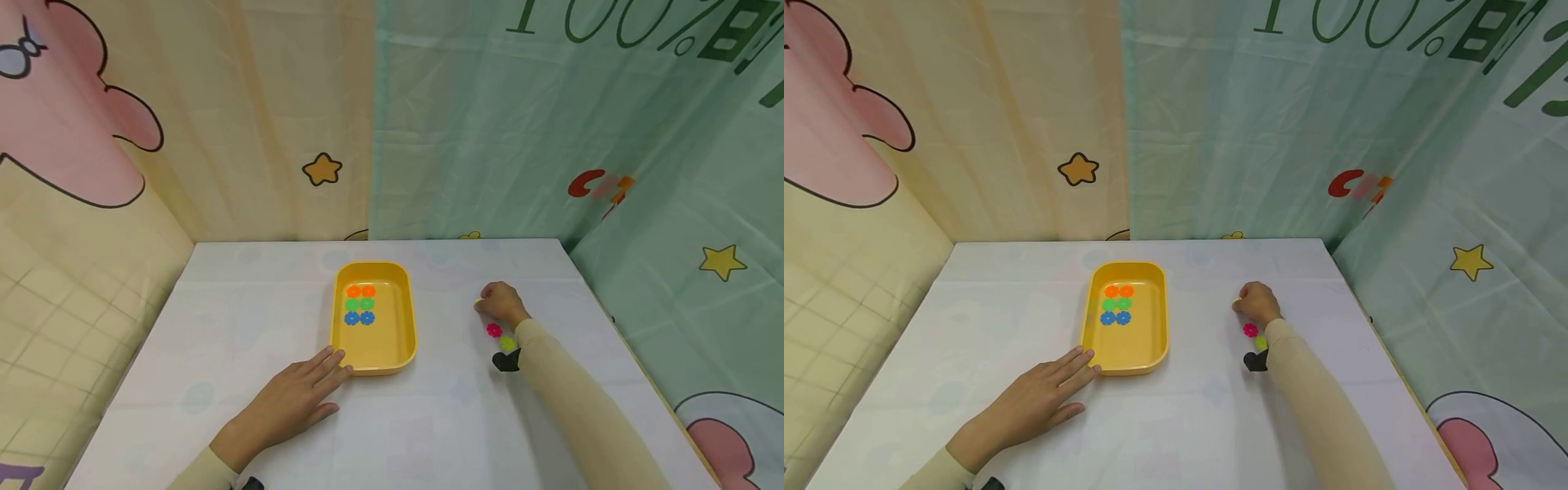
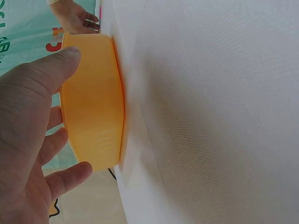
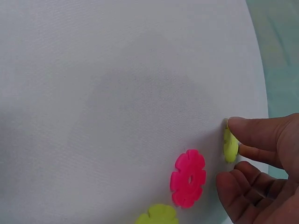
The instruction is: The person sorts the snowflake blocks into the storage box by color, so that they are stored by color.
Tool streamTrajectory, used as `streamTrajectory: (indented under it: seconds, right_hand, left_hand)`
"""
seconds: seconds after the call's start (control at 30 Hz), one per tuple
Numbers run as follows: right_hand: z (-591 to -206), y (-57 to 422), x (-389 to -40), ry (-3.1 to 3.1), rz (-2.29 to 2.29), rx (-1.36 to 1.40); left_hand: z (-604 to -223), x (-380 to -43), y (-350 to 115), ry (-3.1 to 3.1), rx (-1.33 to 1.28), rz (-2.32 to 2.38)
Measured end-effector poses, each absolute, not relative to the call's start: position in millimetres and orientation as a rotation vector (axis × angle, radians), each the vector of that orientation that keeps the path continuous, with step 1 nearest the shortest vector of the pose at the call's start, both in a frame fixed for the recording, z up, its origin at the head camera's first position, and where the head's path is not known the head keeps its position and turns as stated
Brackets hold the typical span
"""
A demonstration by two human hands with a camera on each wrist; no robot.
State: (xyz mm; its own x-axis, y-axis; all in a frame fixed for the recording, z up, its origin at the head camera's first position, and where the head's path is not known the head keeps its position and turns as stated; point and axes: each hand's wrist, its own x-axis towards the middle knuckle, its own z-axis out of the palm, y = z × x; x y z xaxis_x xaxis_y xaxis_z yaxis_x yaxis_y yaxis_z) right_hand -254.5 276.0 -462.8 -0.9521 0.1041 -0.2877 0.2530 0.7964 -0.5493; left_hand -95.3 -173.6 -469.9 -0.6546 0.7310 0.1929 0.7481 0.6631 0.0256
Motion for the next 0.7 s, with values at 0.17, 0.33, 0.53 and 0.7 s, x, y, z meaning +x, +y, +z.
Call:
streamTrajectory:
  seconds: [0.17,0.33,0.53,0.7]
  right_hand:
    - [-464.3,274.6,-254.1,2.818,-0.764,0.218]
    - [-466.9,274.7,-254.5,2.805,-0.774,0.250]
    - [-466.8,276.0,-252.9,2.758,-0.803,0.296]
    - [-467.0,275.3,-253.9,2.729,-0.853,0.342]
  left_hand:
    - [-469.6,-95.0,-173.6,-2.686,-1.225,-0.148]
    - [-470.2,-94.6,-173.7,-2.697,-1.221,-0.147]
    - [-470.0,-94.1,-173.1,-2.695,-1.225,-0.161]
    - [-469.7,-94.5,-173.1,-2.699,-1.219,-0.149]
